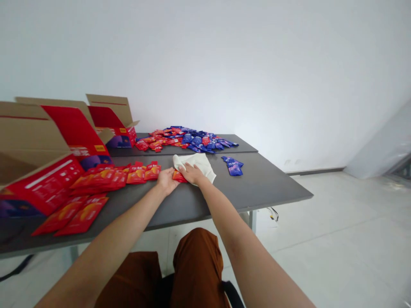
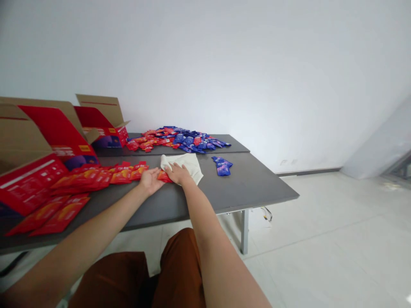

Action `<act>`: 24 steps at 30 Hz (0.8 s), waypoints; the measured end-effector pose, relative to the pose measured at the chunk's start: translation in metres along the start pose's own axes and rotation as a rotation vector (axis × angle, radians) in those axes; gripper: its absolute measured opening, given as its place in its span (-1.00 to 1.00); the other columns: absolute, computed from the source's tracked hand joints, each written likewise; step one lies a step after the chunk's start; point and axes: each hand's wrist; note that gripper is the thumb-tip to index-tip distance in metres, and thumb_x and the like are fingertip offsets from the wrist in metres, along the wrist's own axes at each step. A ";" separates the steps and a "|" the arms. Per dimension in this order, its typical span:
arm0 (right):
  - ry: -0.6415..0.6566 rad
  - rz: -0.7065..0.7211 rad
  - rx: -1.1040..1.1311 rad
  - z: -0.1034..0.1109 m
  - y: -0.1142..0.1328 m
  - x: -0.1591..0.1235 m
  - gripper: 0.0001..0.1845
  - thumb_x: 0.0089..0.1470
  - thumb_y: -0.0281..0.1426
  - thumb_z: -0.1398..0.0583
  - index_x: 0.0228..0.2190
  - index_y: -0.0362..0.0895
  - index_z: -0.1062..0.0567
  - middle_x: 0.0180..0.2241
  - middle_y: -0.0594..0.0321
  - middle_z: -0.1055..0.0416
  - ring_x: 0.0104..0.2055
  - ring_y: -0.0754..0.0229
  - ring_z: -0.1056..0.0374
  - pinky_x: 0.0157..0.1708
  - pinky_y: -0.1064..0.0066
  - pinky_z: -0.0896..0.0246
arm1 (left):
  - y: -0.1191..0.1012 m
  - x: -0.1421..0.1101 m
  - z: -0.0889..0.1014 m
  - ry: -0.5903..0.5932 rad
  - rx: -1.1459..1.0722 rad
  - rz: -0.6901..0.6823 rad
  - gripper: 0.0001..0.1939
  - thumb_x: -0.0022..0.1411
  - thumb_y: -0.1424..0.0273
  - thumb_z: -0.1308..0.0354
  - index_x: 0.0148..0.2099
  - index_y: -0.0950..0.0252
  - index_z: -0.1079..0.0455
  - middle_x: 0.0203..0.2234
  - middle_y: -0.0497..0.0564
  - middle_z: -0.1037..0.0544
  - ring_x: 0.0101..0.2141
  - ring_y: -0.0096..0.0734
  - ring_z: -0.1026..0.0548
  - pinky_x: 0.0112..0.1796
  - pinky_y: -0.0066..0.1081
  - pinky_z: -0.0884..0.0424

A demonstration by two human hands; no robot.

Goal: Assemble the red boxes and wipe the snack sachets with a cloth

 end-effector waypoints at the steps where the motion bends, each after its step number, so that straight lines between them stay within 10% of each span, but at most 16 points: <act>1: 0.005 -0.012 -0.010 0.001 -0.003 0.004 -0.36 0.38 -0.15 0.25 0.28 -0.25 -0.16 0.30 0.05 -0.09 0.37 0.06 0.11 0.31 0.03 0.34 | 0.000 0.000 0.000 0.017 -0.003 0.001 -0.58 0.28 0.52 0.15 0.10 0.53 -0.33 -0.24 0.25 -0.59 -0.31 -0.22 -0.58 -0.20 -0.22 -0.53; 16: 0.178 0.167 0.084 0.021 0.003 -0.068 -0.39 0.35 -0.12 0.18 0.34 0.00 0.04 0.36 0.41 0.13 0.42 0.14 0.36 0.35 0.11 0.47 | -0.003 0.006 0.005 0.055 -0.015 0.120 -0.49 0.39 0.32 0.21 0.23 0.49 -0.26 -0.04 0.28 -0.54 -0.04 -0.06 -0.52 0.04 -0.09 -0.38; 24: 0.191 0.120 0.109 0.020 -0.009 -0.029 -0.41 0.37 -0.19 0.32 0.32 0.04 -0.07 0.36 0.43 0.09 0.41 0.16 0.31 0.35 0.15 0.45 | 0.002 0.012 0.008 0.021 -0.056 0.044 -0.56 0.35 0.46 0.17 0.16 0.50 -0.33 -0.15 0.25 -0.59 -0.21 -0.19 -0.57 -0.09 -0.22 -0.47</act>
Point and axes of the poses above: each hand's wrist, its own x-axis towards the middle knuckle, its own z-axis out of the back of the hand, y = z × x
